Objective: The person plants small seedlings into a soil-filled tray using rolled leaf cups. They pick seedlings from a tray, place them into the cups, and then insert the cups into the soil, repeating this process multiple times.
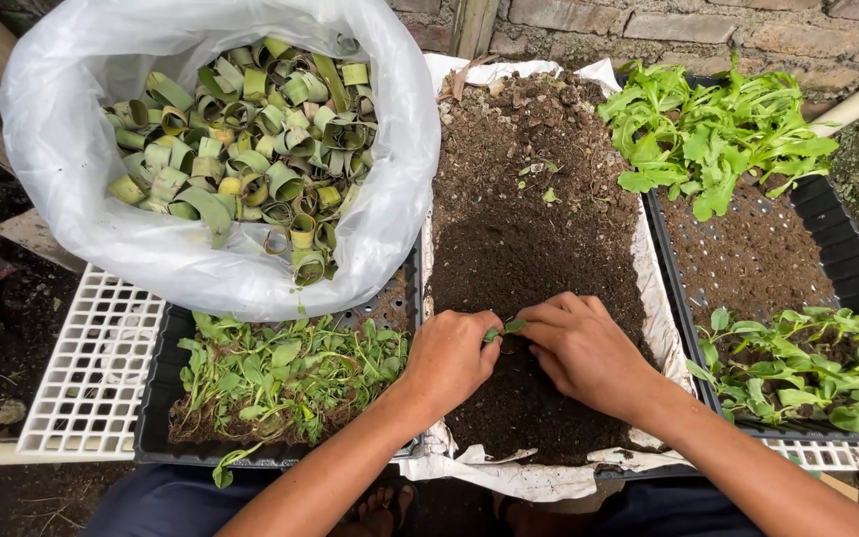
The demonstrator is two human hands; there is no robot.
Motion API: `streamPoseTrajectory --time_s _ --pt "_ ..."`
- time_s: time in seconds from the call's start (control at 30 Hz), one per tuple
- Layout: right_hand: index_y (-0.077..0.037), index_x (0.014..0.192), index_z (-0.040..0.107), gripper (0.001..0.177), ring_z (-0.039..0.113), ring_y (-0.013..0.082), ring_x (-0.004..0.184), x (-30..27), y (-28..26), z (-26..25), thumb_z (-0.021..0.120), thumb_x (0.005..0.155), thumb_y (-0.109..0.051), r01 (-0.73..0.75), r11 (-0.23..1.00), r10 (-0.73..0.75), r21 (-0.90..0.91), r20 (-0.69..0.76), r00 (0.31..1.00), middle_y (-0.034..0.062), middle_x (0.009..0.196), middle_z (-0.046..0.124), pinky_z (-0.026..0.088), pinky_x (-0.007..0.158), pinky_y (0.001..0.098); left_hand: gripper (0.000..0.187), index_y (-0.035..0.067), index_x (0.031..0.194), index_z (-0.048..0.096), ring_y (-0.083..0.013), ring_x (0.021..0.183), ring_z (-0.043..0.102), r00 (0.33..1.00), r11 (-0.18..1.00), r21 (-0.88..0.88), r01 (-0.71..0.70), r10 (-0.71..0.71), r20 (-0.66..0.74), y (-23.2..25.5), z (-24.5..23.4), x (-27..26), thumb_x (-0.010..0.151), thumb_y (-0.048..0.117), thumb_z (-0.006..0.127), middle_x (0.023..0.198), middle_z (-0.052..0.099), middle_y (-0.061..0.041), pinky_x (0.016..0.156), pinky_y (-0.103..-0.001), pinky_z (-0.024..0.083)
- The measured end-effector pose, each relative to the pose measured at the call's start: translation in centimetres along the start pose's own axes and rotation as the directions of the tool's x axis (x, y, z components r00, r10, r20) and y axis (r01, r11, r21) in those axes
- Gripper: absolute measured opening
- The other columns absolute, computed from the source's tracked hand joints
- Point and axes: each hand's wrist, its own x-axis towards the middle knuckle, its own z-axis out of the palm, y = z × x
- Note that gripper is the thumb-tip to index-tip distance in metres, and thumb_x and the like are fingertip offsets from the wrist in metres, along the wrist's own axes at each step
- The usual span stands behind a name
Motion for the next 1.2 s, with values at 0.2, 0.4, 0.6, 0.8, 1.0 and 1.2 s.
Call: streamPoseTrajectory --time_s 0.2,0.4,0.6,0.8,1.0,1.2 --pt "-0.016 0.112 0.07 0.033 0.058 0.0215 0.11 2.1 0.2 0.1 0.077 0.085 -0.034 -0.107 0.994 0.107 -0.009 0.163 0.981 0.0001 0.118 0.063 0.045 0.089 0.0371 0.018 0.002 0.099 0.077 -0.0393 0.069 0.074 0.999 1.0 -0.005 0.018 -0.018 0.043 0.5 -0.8 -0.3 0.087 0.005 0.064 0.074 0.075 -0.018 0.063 -0.044 0.06" --pt "-0.016 0.114 0.069 0.039 0.057 0.0225 0.105 2.6 0.3 0.7 0.079 0.081 -0.034 -0.139 0.99 0.132 0.028 0.174 0.976 0.0015 0.115 0.06 0.044 0.088 0.037 0.031 0.003 0.111 0.076 -0.0426 0.081 0.075 0.997 0.988 -0.142 0.065 -0.059 0.047 2.3 -3.0 -1.5 0.085 0.002 0.059 0.086 0.077 -0.021 0.069 -0.047 0.061" --pt "-0.013 0.114 0.071 0.04 0.058 0.0214 0.107 2.0 -0.9 -2.4 0.08 0.08 -0.034 -0.166 0.984 0.159 0.056 0.12 0.98 0.0019 0.116 0.063 0.043 0.091 0.0349 0.047 -0.008 0.132 0.059 -0.0485 0.114 0.065 0.992 0.904 -0.417 0.092 -0.121 -0.043 1.9 -5.0 -2.2 0.085 -0.001 0.06 0.12 0.066 -0.036 0.094 -0.05 0.059" --pt "-0.013 0.116 0.072 0.043 0.061 0.023 0.108 1.1 -2.6 -4.7 0.08 0.079 -0.033 -0.127 0.989 0.128 0.079 -0.009 0.992 0.0029 0.112 0.07 0.043 0.095 0.0399 0.079 -0.015 0.148 0.037 -0.0521 0.123 0.06 0.977 0.684 -0.7 0.204 -0.184 0.104 3.7 -3.9 -3.0 0.087 0.022 0.072 0.134 0.053 -0.044 0.101 -0.052 0.055" --pt "-0.013 0.128 0.068 0.055 0.062 0.0207 0.115 1.0 -3.0 -6.3 0.079 0.083 -0.041 -0.182 0.975 0.186 0.125 -0.02 0.982 0.0068 0.116 0.072 0.043 0.097 0.038 0.046 -0.008 0.13 0.062 -0.0332 0.089 0.078 0.936 0.536 -0.812 0.232 -0.351 0.036 2.4 -1.3 -1.4 0.087 0.005 0.071 0.116 0.069 -0.036 0.07 -0.037 0.067" --pt "-0.001 0.127 0.066 0.045 0.071 0.0273 0.109 1.7 0.4 -5.6 0.072 0.091 -0.026 -0.277 0.952 0.239 0.13 0.251 0.938 0.0162 0.114 0.074 0.056 0.099 0.0415 0.044 -0.006 0.129 0.064 -0.0316 0.09 0.078 0.943 0.431 -0.877 0.212 -0.324 0.069 -0.1 -1.3 -0.7 0.089 0.007 0.074 0.113 0.072 -0.031 0.071 -0.039 0.067"
